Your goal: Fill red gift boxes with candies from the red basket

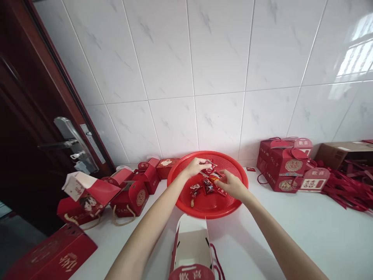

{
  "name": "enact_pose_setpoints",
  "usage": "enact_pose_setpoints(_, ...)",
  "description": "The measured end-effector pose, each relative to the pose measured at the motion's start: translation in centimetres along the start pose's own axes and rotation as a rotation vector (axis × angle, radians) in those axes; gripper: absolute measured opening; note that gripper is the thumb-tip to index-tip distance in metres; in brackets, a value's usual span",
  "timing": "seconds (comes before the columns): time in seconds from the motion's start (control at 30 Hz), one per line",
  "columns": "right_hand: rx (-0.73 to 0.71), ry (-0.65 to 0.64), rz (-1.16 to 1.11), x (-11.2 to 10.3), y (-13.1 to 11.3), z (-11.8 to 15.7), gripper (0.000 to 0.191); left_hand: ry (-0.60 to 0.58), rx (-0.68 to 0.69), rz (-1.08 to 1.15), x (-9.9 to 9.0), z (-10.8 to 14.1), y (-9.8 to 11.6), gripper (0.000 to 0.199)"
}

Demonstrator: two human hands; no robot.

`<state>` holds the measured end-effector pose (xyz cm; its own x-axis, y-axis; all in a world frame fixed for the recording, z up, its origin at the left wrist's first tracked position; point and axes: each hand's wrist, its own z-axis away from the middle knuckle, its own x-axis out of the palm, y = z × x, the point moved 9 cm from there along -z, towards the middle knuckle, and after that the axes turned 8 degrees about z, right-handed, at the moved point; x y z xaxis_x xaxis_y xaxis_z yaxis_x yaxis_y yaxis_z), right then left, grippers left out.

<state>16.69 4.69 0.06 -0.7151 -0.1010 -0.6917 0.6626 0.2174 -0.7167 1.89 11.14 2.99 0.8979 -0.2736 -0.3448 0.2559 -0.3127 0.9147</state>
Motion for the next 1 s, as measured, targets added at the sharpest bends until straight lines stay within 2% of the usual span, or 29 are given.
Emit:
enact_pose_setpoints(0.1, 0.059, 0.052, -0.246, -0.7, 0.6, -0.4, 0.038, -0.085, 0.023, 0.052, 1.8, 0.4, 1.3, 0.034)
enact_pose_setpoints(0.2, 0.013, 0.077, -0.411, -1.1, 0.3, -0.5, 0.032, -0.165, 0.064, 0.147, 3.5, 1.0, 2.7, 0.035)
enact_pose_setpoints(0.27, -0.022, 0.111, -0.488, -1.5, 0.2, -0.5, 0.028, -0.16, 0.062, 0.154, 3.8, 1.0, 2.8, 0.04)
enact_pose_setpoints(0.37, -0.039, 0.164, -0.598, -2.0, 0.2, -0.5, 0.024, -0.092, -0.013, -0.043, 3.5, 0.6, 1.3, 0.043)
enact_pose_setpoints(0.43, -0.008, 0.212, -0.665, -2.4, 0.2, -0.4, 0.02, -0.087, -0.061, -0.197, 3.4, 0.4, -0.1, 0.038)
enact_pose_setpoints(0.57, 0.046, 0.265, -0.759, -2.9, 0.2, -0.3, 0.016, -0.208, -0.113, -0.441, 4.3, 0.7, -2.4, 0.008)
enact_pose_setpoints(0.6, 0.046, 0.265, -0.77, -2.9, 0.1, -0.3, 0.015, -0.24, -0.123, -0.499, 4.6, 0.8, -2.7, 0.005)
enact_pose_setpoints(0.8, 0.108, 0.305, -0.78, -3.0, 1.3, -0.3, 0.018, -0.331, -0.163, -0.767, 5.2, 1.1, -3.1, 0.011)
enact_pose_setpoints(1.0, 0.133, 0.3, -0.811, -2.8, 1.4, -0.3, 0.018, -0.322, -0.184, -0.919, 4.8, 1.1, -2.8, 0.014)
